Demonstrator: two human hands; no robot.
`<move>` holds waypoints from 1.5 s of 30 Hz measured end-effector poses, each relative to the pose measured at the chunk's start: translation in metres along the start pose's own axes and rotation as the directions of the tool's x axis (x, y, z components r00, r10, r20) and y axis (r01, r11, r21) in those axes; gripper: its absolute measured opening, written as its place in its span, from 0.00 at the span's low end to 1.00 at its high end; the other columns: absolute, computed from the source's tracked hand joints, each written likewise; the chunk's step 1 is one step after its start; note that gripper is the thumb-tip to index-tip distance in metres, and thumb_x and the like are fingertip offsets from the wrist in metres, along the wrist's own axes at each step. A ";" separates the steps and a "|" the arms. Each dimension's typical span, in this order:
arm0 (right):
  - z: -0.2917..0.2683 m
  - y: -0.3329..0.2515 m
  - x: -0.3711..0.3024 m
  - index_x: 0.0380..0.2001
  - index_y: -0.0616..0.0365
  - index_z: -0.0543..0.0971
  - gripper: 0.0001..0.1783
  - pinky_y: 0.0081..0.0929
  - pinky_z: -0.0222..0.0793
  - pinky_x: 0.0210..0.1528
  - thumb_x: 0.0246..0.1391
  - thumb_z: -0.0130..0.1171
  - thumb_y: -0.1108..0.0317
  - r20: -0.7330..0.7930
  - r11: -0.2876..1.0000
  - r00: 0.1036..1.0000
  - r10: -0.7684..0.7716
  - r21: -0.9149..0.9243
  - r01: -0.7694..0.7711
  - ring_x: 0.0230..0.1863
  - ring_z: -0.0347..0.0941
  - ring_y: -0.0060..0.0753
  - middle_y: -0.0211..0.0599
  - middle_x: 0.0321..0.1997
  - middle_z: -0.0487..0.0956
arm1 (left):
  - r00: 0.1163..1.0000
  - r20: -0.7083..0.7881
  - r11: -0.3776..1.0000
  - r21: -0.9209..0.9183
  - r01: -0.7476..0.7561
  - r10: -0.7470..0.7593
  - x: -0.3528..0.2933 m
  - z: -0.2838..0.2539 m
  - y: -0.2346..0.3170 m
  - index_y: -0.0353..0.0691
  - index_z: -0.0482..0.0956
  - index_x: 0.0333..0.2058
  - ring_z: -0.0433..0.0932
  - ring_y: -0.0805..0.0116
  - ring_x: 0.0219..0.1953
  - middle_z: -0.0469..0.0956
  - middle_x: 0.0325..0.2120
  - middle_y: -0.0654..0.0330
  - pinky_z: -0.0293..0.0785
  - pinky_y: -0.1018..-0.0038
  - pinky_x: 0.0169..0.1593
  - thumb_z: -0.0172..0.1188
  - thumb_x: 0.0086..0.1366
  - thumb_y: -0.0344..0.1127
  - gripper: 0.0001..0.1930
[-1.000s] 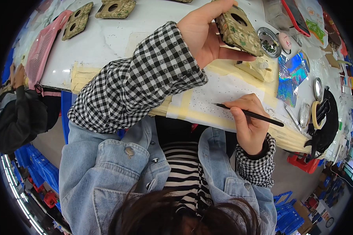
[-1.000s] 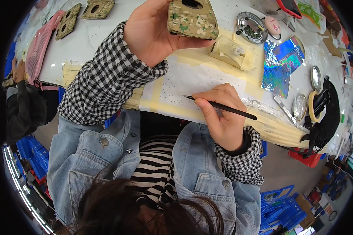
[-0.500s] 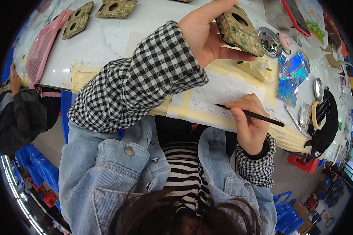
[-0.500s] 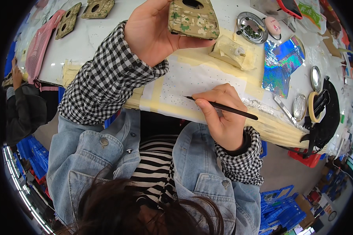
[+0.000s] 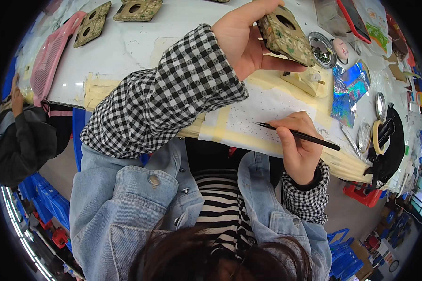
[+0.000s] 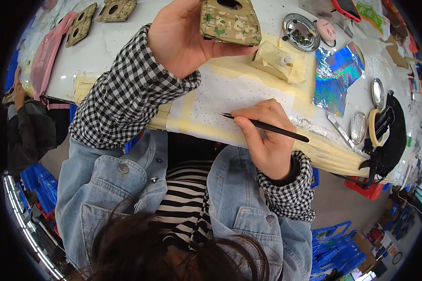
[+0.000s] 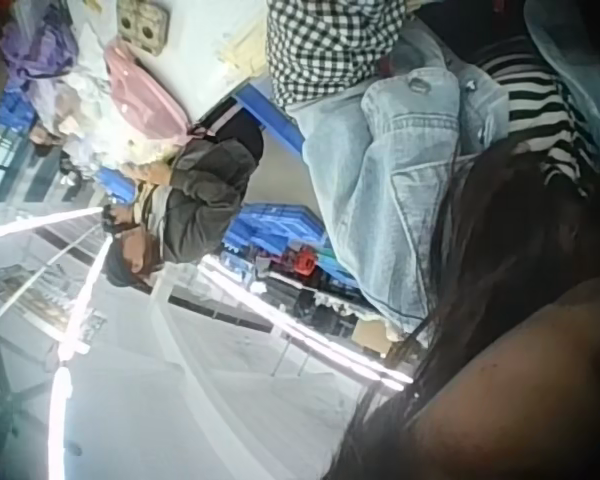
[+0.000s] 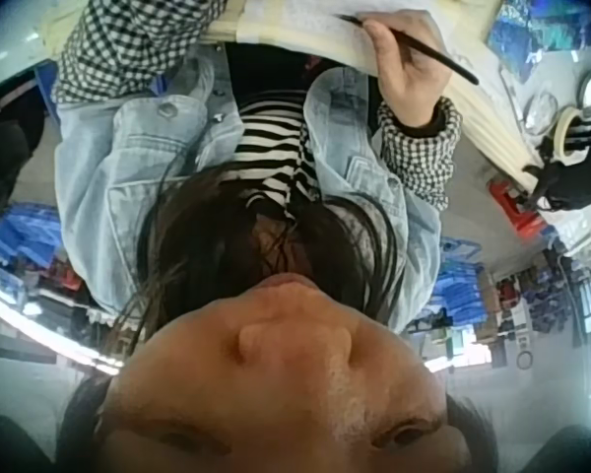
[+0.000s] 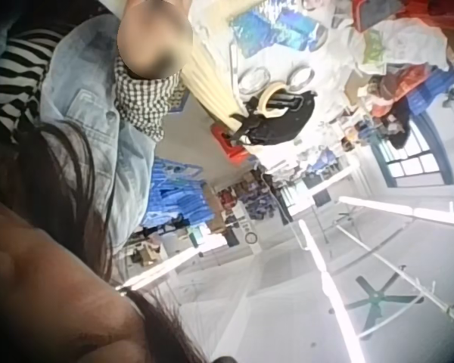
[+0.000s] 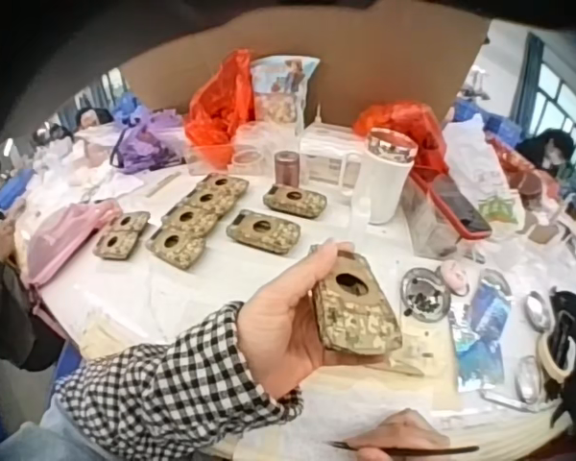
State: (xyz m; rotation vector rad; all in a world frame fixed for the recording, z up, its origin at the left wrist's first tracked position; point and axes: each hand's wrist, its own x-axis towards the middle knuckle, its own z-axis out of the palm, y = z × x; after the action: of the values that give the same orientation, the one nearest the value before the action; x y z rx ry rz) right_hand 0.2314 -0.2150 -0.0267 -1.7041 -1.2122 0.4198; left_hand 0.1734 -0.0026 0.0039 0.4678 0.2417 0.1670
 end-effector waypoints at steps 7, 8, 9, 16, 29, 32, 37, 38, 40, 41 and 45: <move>0.000 0.000 -0.001 0.30 0.62 0.80 0.05 0.20 0.64 0.28 0.47 0.62 0.74 0.009 1.000 1.000 0.011 -0.001 -0.011 0.27 0.68 0.28 0.35 0.25 0.73 | 1.000 -0.002 1.000 0.001 -0.007 0.007 0.000 0.000 0.000 0.44 0.64 0.49 0.76 0.58 0.44 0.73 0.40 0.58 0.76 0.52 0.47 0.44 0.68 0.47 0.17; 0.000 0.000 -0.001 0.30 0.62 0.80 0.05 0.20 0.64 0.28 0.47 0.62 0.74 0.012 1.000 1.000 0.004 -0.003 -0.004 0.27 0.68 0.28 0.35 0.25 0.73 | 1.000 -0.001 1.000 0.001 -0.009 0.009 0.000 0.000 0.000 0.44 0.65 0.49 0.76 0.58 0.44 0.73 0.40 0.58 0.76 0.52 0.47 0.44 0.68 0.47 0.17; 0.000 0.000 0.000 0.30 0.62 0.80 0.05 0.20 0.64 0.28 0.47 0.62 0.74 0.011 1.000 1.000 0.002 -0.001 -0.002 0.27 0.68 0.28 0.35 0.25 0.73 | 1.000 -0.001 1.000 0.001 -0.010 0.010 0.000 -0.001 -0.001 0.44 0.65 0.49 0.76 0.58 0.44 0.73 0.39 0.58 0.76 0.52 0.47 0.44 0.68 0.47 0.17; 0.000 -0.001 0.000 0.30 0.62 0.80 0.05 0.20 0.64 0.28 0.47 0.62 0.73 0.006 1.000 1.000 0.005 -0.004 -0.005 0.27 0.68 0.28 0.35 0.25 0.73 | 1.000 -0.007 1.000 0.011 -0.006 0.007 0.000 0.001 0.000 0.44 0.65 0.48 0.76 0.59 0.44 0.74 0.39 0.58 0.76 0.53 0.46 0.44 0.67 0.47 0.17; 0.000 -0.001 0.000 0.30 0.63 0.80 0.05 0.20 0.64 0.29 0.48 0.60 0.75 0.006 1.000 1.000 -0.012 0.010 0.012 0.27 0.68 0.29 0.36 0.25 0.74 | 1.000 -0.003 1.000 -0.018 -0.012 0.012 -0.001 0.000 0.000 0.45 0.66 0.47 0.76 0.60 0.43 0.74 0.38 0.59 0.76 0.53 0.46 0.45 0.68 0.47 0.16; -0.001 -0.003 -0.001 0.30 0.64 0.80 0.04 0.21 0.64 0.30 0.49 0.59 0.76 -0.006 0.999 1.000 0.013 0.045 -0.012 0.28 0.68 0.29 0.36 0.25 0.74 | 1.000 0.006 1.000 -0.008 -0.010 0.010 -0.001 0.001 0.000 0.45 0.66 0.47 0.76 0.60 0.43 0.74 0.38 0.59 0.76 0.53 0.47 0.45 0.68 0.47 0.16; -0.001 -0.002 -0.001 0.30 0.64 0.79 0.04 0.21 0.64 0.31 0.50 0.58 0.76 -0.009 0.999 1.000 -0.005 0.048 0.005 0.28 0.68 0.29 0.37 0.26 0.74 | 1.000 0.004 1.000 0.002 -0.014 0.014 -0.003 0.002 0.001 0.44 0.66 0.47 0.76 0.60 0.44 0.74 0.39 0.58 0.75 0.54 0.47 0.45 0.68 0.47 0.16; -0.001 -0.003 -0.001 0.30 0.64 0.79 0.04 0.21 0.64 0.31 0.50 0.58 0.75 -0.012 0.999 1.000 0.001 0.046 0.000 0.28 0.68 0.29 0.37 0.26 0.74 | 1.000 0.008 1.000 0.009 -0.003 0.003 -0.003 0.002 0.001 0.44 0.66 0.47 0.76 0.60 0.44 0.74 0.39 0.58 0.75 0.54 0.47 0.45 0.68 0.47 0.16; -0.001 -0.002 -0.002 0.29 0.64 0.79 0.04 0.22 0.64 0.32 0.51 0.58 0.75 -0.036 0.998 0.999 0.017 0.060 -0.015 0.29 0.68 0.29 0.37 0.26 0.75 | 1.000 0.015 1.000 0.026 0.015 -0.015 -0.003 0.004 0.002 0.44 0.66 0.48 0.75 0.60 0.45 0.74 0.40 0.58 0.75 0.55 0.48 0.45 0.68 0.48 0.17; -0.001 -0.002 -0.002 0.29 0.64 0.79 0.04 0.22 0.64 0.33 0.51 0.57 0.74 -0.048 0.997 0.999 0.023 0.069 -0.019 0.29 0.68 0.29 0.37 0.26 0.75 | 1.000 0.018 0.999 0.044 -0.006 0.005 -0.003 0.005 0.002 0.44 0.66 0.48 0.75 0.60 0.45 0.74 0.41 0.57 0.75 0.55 0.48 0.44 0.68 0.48 0.17; -0.012 -0.005 0.001 0.30 0.66 0.77 0.07 0.24 0.64 0.37 0.55 0.53 0.72 -0.184 0.983 0.983 0.024 0.185 0.010 0.32 0.68 0.29 0.38 0.27 0.76 | 0.983 0.074 0.971 0.156 -0.180 0.170 -0.004 0.004 -0.007 0.42 0.63 0.50 0.75 0.59 0.46 0.72 0.43 0.56 0.76 0.56 0.48 0.44 0.67 0.51 0.21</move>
State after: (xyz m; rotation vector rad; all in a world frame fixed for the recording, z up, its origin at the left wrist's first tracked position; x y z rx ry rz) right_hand 0.2376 -0.2204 -0.0162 -1.5511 -1.0004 0.3573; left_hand 0.1713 -0.0114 0.0050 0.6551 0.1554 0.3068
